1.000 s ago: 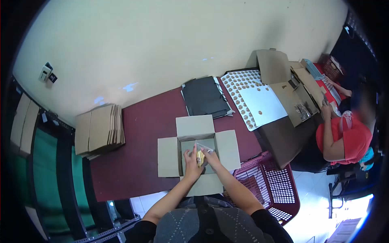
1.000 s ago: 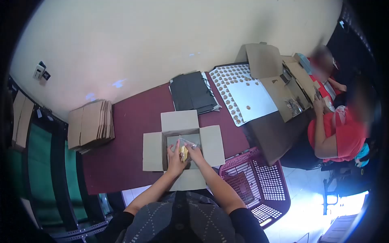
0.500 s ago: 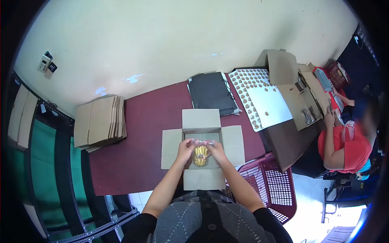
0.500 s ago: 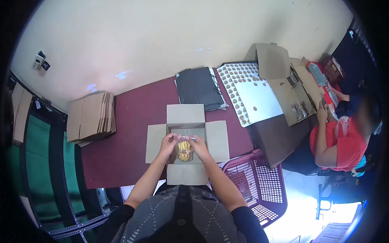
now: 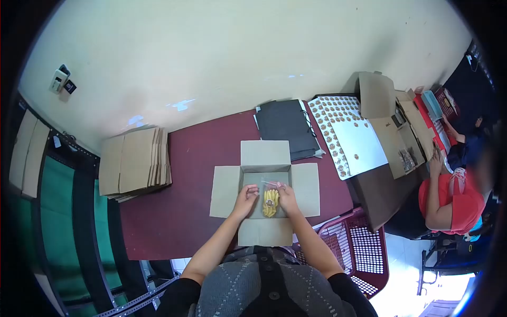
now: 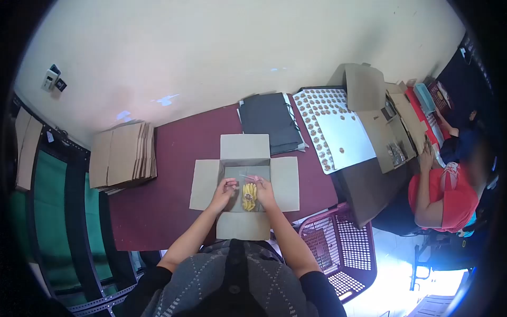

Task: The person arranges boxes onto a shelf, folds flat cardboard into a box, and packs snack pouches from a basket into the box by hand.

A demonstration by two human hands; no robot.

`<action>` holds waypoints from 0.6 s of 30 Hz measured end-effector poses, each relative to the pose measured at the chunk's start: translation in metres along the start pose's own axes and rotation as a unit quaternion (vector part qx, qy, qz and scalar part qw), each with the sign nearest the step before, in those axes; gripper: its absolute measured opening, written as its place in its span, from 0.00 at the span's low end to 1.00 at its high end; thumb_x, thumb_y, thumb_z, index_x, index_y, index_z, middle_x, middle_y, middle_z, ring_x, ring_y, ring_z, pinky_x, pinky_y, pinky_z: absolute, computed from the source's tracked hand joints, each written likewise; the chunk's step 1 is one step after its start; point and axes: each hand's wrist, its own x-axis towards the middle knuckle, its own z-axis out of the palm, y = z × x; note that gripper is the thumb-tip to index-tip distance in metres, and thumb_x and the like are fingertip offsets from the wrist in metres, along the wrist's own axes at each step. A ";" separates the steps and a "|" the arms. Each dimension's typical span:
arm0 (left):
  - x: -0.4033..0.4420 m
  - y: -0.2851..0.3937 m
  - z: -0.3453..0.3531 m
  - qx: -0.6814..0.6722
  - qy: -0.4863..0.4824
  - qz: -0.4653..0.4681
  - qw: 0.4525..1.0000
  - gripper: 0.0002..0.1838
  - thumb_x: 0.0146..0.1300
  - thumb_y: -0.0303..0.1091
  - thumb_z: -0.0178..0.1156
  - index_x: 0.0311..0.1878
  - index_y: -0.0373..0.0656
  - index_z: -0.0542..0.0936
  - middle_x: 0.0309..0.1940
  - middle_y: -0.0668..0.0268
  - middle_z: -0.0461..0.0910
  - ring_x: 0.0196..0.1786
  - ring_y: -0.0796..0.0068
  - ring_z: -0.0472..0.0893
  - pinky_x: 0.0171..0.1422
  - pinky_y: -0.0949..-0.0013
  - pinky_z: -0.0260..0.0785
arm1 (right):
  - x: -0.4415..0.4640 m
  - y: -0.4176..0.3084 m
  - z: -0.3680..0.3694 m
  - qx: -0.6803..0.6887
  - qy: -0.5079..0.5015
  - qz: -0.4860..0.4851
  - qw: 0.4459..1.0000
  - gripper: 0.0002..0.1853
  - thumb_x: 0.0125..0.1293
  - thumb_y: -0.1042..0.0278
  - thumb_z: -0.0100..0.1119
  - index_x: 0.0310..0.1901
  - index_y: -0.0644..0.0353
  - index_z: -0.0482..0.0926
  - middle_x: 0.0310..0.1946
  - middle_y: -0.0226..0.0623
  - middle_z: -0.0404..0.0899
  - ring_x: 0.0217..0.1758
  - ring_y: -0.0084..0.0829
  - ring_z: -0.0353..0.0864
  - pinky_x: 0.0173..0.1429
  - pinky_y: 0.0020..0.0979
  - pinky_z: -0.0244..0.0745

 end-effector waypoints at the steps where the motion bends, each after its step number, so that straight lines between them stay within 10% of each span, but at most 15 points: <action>1: 0.000 0.004 -0.002 0.038 -0.007 -0.001 0.999 0.17 0.61 0.28 0.53 0.54 0.38 0.69 0.48 0.59 0.75 0.47 0.74 0.74 0.53 0.72 0.67 | 0.004 0.000 0.006 -0.016 -0.008 0.003 1.000 0.19 0.73 0.61 0.38 0.50 0.68 0.74 0.41 0.41 0.80 0.45 0.26 0.77 0.52 0.26 0.70; 6: -0.004 -0.013 -0.011 0.213 -0.011 0.043 0.976 0.39 0.52 0.42 0.63 0.62 0.29 0.60 0.59 0.44 0.65 0.61 0.50 0.66 0.66 0.59 0.56 | 0.008 -0.019 0.044 -0.009 -0.111 0.049 0.993 0.26 0.73 0.54 0.36 0.63 0.66 0.61 0.59 0.48 0.67 0.62 0.34 0.65 0.65 0.31 0.58; 11: -0.014 0.027 -0.007 0.278 -0.022 -0.007 0.960 0.32 0.53 0.42 0.61 0.58 0.33 0.65 0.49 0.50 0.73 0.55 0.57 0.71 0.60 0.60 0.62 | 0.023 -0.027 0.056 0.014 -0.266 0.080 0.960 0.37 0.70 0.39 0.29 0.71 0.58 0.43 0.71 0.43 0.46 0.74 0.36 0.42 0.73 0.32 0.40; 13: -0.007 0.009 -0.007 -0.030 0.021 -0.013 0.999 0.24 0.56 0.33 0.58 0.55 0.35 0.68 0.43 0.59 0.75 0.46 0.70 0.75 0.52 0.66 0.67 | 0.018 -0.043 0.056 0.034 -0.238 0.107 0.965 0.36 0.70 0.45 0.39 0.71 0.58 0.43 0.70 0.45 0.48 0.71 0.35 0.53 0.71 0.32 0.48; 18: -0.009 0.027 -0.014 -0.054 -0.007 0.066 0.996 0.15 0.60 0.30 0.55 0.51 0.39 0.72 0.40 0.63 0.74 0.41 0.79 0.74 0.46 0.73 0.67 | 0.028 -0.031 0.048 0.035 -0.150 0.025 0.988 0.30 0.61 0.70 0.58 0.64 0.61 0.60 0.59 0.42 0.65 0.54 0.27 0.71 0.57 0.27 0.67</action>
